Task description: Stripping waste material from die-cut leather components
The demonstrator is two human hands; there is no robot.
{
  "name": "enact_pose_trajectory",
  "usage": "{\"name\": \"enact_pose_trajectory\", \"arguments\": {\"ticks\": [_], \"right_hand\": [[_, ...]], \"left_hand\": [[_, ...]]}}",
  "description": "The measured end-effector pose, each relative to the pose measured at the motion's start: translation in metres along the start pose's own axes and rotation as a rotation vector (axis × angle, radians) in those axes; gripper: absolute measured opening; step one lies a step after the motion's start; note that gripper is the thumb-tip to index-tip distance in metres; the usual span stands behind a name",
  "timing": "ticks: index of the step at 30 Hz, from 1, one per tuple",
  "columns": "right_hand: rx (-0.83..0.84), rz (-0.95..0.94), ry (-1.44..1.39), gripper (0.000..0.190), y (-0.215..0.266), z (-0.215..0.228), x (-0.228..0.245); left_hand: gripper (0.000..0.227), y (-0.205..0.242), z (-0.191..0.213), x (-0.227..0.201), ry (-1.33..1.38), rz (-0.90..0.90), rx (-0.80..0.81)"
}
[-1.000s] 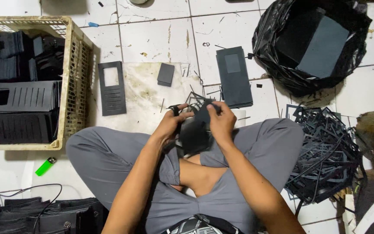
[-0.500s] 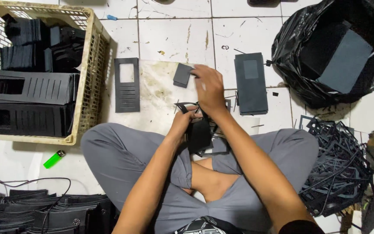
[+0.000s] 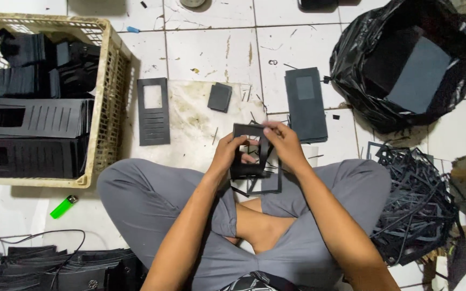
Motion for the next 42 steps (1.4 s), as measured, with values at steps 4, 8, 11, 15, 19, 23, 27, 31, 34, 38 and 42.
{"name": "enact_pose_trajectory", "arguments": {"ticks": [4, 8, 11, 15, 19, 23, 27, 31, 34, 38, 42], "right_hand": [[-0.012, -0.013, -0.081, 0.019, 0.029, 0.004, 0.008], [-0.173, 0.01, -0.062, 0.008, 0.034, 0.002, 0.008], [-0.28, -0.044, -0.149, 0.008, 0.026, 0.014, 0.009], [-0.229, 0.116, 0.011, 0.033, 0.035, 0.015, 0.033], [-0.333, 0.263, 0.153, 0.04, 0.043, 0.009, 0.036], [-0.063, 0.032, 0.117, 0.027, 0.042, -0.008, 0.014], [0.126, -0.037, 0.158, 0.031, 0.039, -0.014, 0.013], [0.161, -0.018, 0.213, 0.038, 0.032, -0.022, -0.013], [0.131, 0.039, 0.132, 0.027, 0.031, -0.021, -0.017], [0.246, -0.083, -0.037, 0.014, 0.04, -0.016, 0.0], [0.296, -0.04, -0.084, 0.016, 0.032, -0.012, 0.0]], "left_hand": [[0.036, -0.002, 0.0, 0.011, -0.084, -0.032, -0.041], [0.021, -0.002, 0.003, 0.02, -0.327, -0.135, -0.058], [0.015, 0.011, -0.001, 0.017, -0.402, -0.14, -0.03], [0.02, 0.025, -0.013, 0.003, -0.273, -0.038, -0.004], [0.028, 0.022, -0.015, 0.001, -0.216, 0.009, 0.011], [0.048, 0.026, -0.018, -0.004, -0.433, -0.063, 0.046], [0.063, 0.022, -0.007, -0.006, -0.867, -0.262, -0.035], [0.056, 0.027, -0.015, -0.012, -0.908, -0.308, 0.042], [0.052, 0.034, -0.02, -0.021, -0.945, -0.303, 0.011], [0.039, 0.029, -0.016, -0.019, -0.815, -0.341, -0.059], [0.044, 0.007, -0.003, -0.002, -0.769, -0.314, -0.211]]}}
Point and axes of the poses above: each hand's wrist, its own y-axis away from the middle knuckle, its own z-axis out of the back of the hand, x = y × z, the point moved 1 cm from there along -y, towards the middle knuckle, and after that the axes turned 6 degrees about y, right-handed, at the moved point
